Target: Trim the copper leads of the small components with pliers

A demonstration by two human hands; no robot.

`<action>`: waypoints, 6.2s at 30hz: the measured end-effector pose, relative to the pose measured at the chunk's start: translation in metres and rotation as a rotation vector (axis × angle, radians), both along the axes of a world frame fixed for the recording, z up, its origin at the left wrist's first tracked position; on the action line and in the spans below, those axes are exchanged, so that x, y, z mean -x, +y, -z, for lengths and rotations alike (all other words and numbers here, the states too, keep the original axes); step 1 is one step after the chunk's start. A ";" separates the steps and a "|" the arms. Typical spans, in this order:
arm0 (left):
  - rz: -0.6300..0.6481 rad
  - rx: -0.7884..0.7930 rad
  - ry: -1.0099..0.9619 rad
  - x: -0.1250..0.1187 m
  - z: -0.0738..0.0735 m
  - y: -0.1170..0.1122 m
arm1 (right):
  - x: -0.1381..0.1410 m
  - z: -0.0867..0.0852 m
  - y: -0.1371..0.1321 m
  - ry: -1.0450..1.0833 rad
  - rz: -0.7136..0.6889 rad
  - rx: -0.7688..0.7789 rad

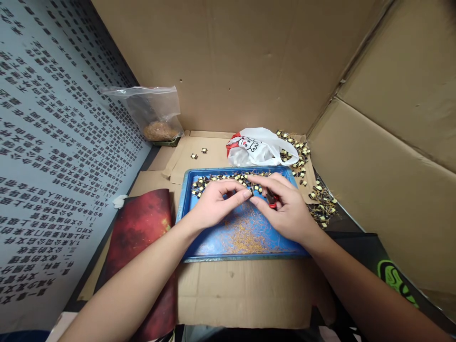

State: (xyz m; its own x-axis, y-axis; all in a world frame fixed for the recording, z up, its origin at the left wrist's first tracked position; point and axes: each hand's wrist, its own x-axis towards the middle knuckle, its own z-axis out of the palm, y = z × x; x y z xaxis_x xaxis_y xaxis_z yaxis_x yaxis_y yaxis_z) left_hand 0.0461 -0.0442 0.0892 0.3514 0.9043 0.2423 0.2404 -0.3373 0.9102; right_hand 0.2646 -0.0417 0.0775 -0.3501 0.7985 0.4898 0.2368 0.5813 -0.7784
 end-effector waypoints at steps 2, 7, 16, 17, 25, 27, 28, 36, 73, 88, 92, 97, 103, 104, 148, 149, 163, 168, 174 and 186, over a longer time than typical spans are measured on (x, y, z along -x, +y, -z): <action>0.009 0.004 0.008 0.000 0.001 0.000 | 0.001 -0.003 -0.002 -0.022 -0.003 -0.048; -0.089 -0.017 -0.065 0.001 0.006 0.001 | 0.004 -0.004 -0.005 0.010 0.101 -0.127; 0.111 0.023 0.044 -0.005 -0.005 -0.004 | 0.008 0.002 -0.007 0.057 0.225 -0.284; 0.105 0.021 0.036 -0.006 -0.006 -0.005 | 0.008 0.001 -0.008 0.052 0.215 -0.283; -0.009 0.036 -0.189 -0.003 0.003 -0.002 | 0.002 0.002 -0.008 -0.022 -0.082 0.171; -0.018 0.043 -0.235 -0.002 0.006 0.000 | 0.000 0.004 -0.004 0.028 -0.132 0.241; -0.020 0.042 -0.250 -0.002 0.008 0.000 | -0.002 0.005 -0.001 0.046 -0.145 0.238; -0.015 -0.104 -0.121 0.002 0.008 0.001 | -0.005 0.001 0.010 -0.003 -0.106 0.175; -0.099 -0.402 0.282 0.009 0.004 0.005 | -0.004 -0.005 0.002 -0.118 -0.001 0.278; -0.090 -0.391 0.351 0.010 0.005 0.004 | -0.006 -0.007 0.003 -0.165 0.002 0.272; -0.086 -0.381 0.340 0.009 0.004 0.005 | -0.007 -0.009 0.004 -0.183 0.000 0.272; -0.075 -0.295 0.299 0.007 0.003 0.003 | -0.007 -0.013 0.004 -0.203 -0.047 0.228; 0.033 0.021 0.022 0.004 0.008 0.003 | -0.011 -0.016 0.006 -0.244 -0.105 0.271; 0.049 0.060 -0.027 0.004 0.009 0.004 | -0.011 -0.016 0.006 -0.247 -0.101 0.275; -0.018 -0.135 0.239 0.003 0.004 0.004 | -0.014 -0.012 0.009 -0.224 -0.146 0.435; 0.000 -0.065 0.176 0.002 0.005 0.004 | -0.014 -0.012 0.009 -0.221 -0.157 0.445; 0.116 0.395 -0.394 -0.005 0.007 0.004 | -0.010 -0.012 0.006 -0.176 -0.115 0.451; 0.007 0.246 -0.278 -0.001 0.013 0.005 | -0.009 -0.004 0.007 -0.092 -0.091 0.410; -0.058 0.076 -0.080 0.000 0.011 0.004 | -0.008 -0.007 0.006 -0.146 -0.054 0.294; -0.205 -0.401 0.342 0.000 0.005 -0.001 | -0.006 -0.016 0.002 -0.210 0.012 0.242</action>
State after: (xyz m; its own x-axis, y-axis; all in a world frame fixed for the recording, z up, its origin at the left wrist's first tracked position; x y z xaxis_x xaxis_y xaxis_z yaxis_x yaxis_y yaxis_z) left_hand 0.0457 -0.0452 0.0847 0.2973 0.8229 0.4841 0.5962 -0.5561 0.5791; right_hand 0.2711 -0.0394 0.0930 -0.4129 0.8877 0.2036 0.4124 0.3816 -0.8272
